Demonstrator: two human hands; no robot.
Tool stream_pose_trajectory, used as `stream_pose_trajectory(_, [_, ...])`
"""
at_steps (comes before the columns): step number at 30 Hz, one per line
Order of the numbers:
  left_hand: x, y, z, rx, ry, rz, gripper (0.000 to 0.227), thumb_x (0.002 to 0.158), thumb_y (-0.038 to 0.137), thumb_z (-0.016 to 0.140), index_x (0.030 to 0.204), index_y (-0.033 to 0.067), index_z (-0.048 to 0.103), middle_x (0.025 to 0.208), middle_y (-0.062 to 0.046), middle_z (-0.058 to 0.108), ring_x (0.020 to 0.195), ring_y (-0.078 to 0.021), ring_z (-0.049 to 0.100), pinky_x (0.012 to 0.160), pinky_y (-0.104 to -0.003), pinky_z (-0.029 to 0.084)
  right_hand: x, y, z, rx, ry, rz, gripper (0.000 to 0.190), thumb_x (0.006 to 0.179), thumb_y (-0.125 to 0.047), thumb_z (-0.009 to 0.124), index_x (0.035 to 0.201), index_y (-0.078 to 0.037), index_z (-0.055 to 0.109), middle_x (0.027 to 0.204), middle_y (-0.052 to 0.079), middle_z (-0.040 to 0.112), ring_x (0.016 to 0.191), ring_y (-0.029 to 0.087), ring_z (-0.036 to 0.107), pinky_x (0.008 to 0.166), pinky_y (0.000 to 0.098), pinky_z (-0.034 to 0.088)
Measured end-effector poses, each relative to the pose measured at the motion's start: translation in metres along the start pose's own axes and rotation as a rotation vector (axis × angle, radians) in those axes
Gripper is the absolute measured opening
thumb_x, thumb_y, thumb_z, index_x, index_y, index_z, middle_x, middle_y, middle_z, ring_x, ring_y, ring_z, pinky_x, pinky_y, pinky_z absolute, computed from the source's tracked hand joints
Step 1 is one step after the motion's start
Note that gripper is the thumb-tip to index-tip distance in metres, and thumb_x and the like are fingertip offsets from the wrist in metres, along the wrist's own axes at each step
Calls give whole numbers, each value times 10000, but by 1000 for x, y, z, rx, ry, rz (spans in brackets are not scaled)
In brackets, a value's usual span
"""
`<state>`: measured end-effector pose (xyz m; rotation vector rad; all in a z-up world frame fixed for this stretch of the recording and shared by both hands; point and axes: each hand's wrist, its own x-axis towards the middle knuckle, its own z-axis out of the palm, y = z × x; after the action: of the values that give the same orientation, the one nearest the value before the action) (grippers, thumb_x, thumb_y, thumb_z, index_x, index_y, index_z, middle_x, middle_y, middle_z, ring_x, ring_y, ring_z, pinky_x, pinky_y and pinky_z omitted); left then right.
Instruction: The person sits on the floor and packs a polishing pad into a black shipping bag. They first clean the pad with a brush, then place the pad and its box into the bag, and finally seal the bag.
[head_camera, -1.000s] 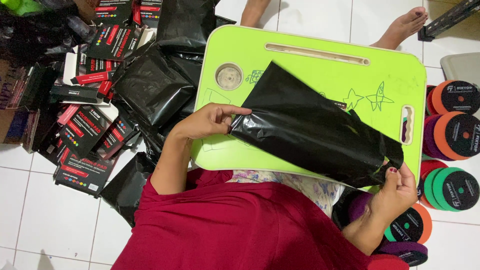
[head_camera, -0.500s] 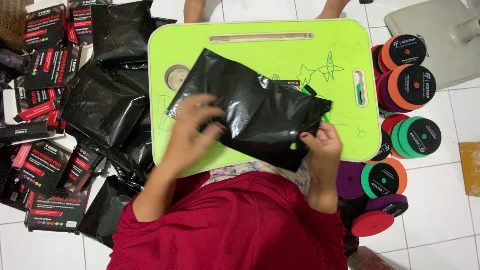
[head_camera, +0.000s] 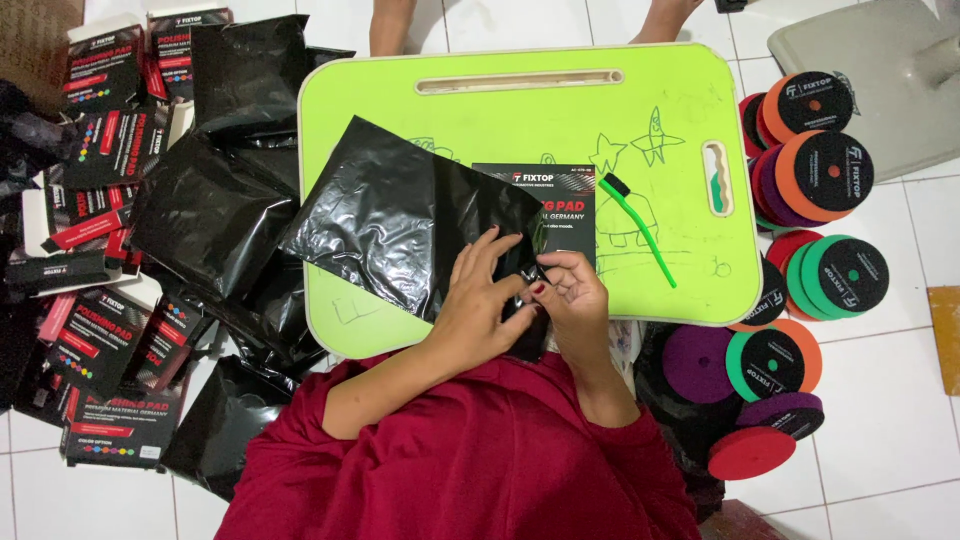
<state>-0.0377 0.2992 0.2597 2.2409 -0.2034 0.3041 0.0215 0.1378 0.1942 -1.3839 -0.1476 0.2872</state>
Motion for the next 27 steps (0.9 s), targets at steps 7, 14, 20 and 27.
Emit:
stream_pose_trajectory(7, [3, -42, -13, -324, 39, -79, 113, 870, 136, 678, 853, 98, 574, 1447, -195, 548, 1416, -515, 426, 1111, -742, 277, 8, 18, -14, -129, 43, -59, 294, 967, -195, 748, 1201, -54, 640, 773, 79, 707, 706, 94, 669, 667, 236, 564])
stream_pose_trajectory(14, [2, -70, -64, -699, 456, -138, 155, 884, 69, 482, 761, 109, 397, 1313, -284, 662, 1201, -331, 598, 997, -421, 366, 26, -52, -21, -517, -3, -232, 378, 966, -98, 740, 1318, -16, 630, 818, 167, 716, 717, 242, 672, 681, 358, 566])
stream_pose_trajectory(20, [1, -76, -67, -611, 513, -124, 167, 907, 52, 491, 784, 102, 390, 1330, -284, 663, 1138, -319, 605, 930, -369, 359, 74, -130, -15, -1148, -255, -254, 891, 783, -241, 888, 1548, -84, 457, 1428, 304, 521, 1293, 523, 483, 1039, 658, 377])
stream_pose_trajectory(27, [1, -69, -39, -623, 399, -262, 173, 957, 74, 516, 826, 108, 409, 1302, -218, 694, 1067, -230, 580, 931, -367, 411, 115, -140, 1, -1403, -609, -3, 1151, 612, -227, 968, 1611, -254, 397, 1600, 293, 381, 1503, 535, 263, 1192, 664, 181])
